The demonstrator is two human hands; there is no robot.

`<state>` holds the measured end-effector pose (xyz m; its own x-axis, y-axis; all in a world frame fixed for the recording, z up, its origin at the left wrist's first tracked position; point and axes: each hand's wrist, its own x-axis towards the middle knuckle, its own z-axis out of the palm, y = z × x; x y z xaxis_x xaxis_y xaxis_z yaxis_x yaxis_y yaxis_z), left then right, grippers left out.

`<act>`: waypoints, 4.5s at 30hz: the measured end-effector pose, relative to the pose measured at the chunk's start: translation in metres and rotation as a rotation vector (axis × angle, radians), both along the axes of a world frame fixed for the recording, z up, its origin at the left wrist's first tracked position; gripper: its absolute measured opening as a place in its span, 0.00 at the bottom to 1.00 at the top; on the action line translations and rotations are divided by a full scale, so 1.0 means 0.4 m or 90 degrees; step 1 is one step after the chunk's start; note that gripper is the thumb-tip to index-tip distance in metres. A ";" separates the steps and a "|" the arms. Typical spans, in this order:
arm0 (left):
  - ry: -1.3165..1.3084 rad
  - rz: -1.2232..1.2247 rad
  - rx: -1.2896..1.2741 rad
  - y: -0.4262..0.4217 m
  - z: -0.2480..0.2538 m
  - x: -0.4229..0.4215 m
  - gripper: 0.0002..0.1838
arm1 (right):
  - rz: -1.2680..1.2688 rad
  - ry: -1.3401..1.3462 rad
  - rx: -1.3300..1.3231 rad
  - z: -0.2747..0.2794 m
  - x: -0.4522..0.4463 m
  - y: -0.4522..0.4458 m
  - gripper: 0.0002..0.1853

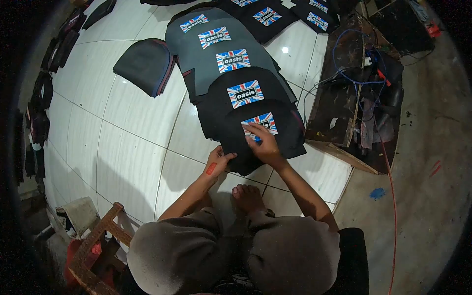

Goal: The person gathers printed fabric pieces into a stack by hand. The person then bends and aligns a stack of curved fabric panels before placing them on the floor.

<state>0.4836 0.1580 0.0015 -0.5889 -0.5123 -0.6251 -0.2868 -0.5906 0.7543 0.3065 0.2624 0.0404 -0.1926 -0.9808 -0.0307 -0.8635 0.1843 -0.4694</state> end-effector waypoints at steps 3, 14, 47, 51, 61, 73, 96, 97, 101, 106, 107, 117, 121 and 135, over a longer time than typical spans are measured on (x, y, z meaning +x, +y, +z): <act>-0.041 -0.013 0.073 -0.016 0.006 0.002 0.11 | -0.354 -1.285 -0.304 0.060 0.008 -0.039 0.31; -0.013 -0.036 0.109 -0.001 -0.007 -0.003 0.19 | -0.314 -1.242 -0.307 0.020 -0.214 -0.160 0.29; 0.011 -0.075 0.052 0.003 0.045 0.167 0.24 | -0.147 0.242 -0.027 -0.180 -0.437 -0.276 0.31; -0.046 -0.210 0.030 -0.145 0.111 0.386 0.23 | -0.155 0.252 -0.027 -0.188 -0.439 -0.276 0.31; -0.189 -0.025 -0.064 -0.366 0.123 0.807 0.23 | -0.177 0.262 0.001 -0.164 -0.426 -0.284 0.33; -0.183 -0.086 -0.642 -0.252 0.101 0.120 0.25 | -0.144 0.116 0.014 -0.138 -0.494 -0.372 0.32; -0.021 0.064 -0.033 -0.230 0.079 -0.167 0.35 | -0.158 0.078 0.015 -0.132 -0.491 -0.366 0.33; -0.006 0.082 -0.016 -0.228 0.082 -0.163 0.34 | -0.157 0.070 0.008 -0.132 -0.490 -0.365 0.33; -0.063 0.138 0.062 -0.222 0.071 -0.163 0.32 | -0.149 0.068 -0.032 -0.137 -0.498 -0.373 0.32; -0.010 0.104 0.099 -0.227 0.039 -0.143 0.24 | -0.186 0.129 0.007 -0.078 -0.483 -0.445 0.33; -0.010 0.104 0.097 -0.224 0.022 -0.141 0.24 | -0.186 0.128 0.006 -0.075 -0.481 -0.468 0.33; 0.067 0.147 0.088 -0.195 0.007 -0.117 0.18 | -0.037 0.144 0.090 -0.126 -0.546 -0.583 0.37; 0.072 0.183 0.119 -0.159 0.033 -0.087 0.18 | -0.036 0.158 0.077 -0.130 -0.549 -0.585 0.37; -0.144 0.017 -0.057 -0.266 0.209 0.686 0.22 | -0.052 0.172 0.066 -0.127 -0.547 -0.587 0.36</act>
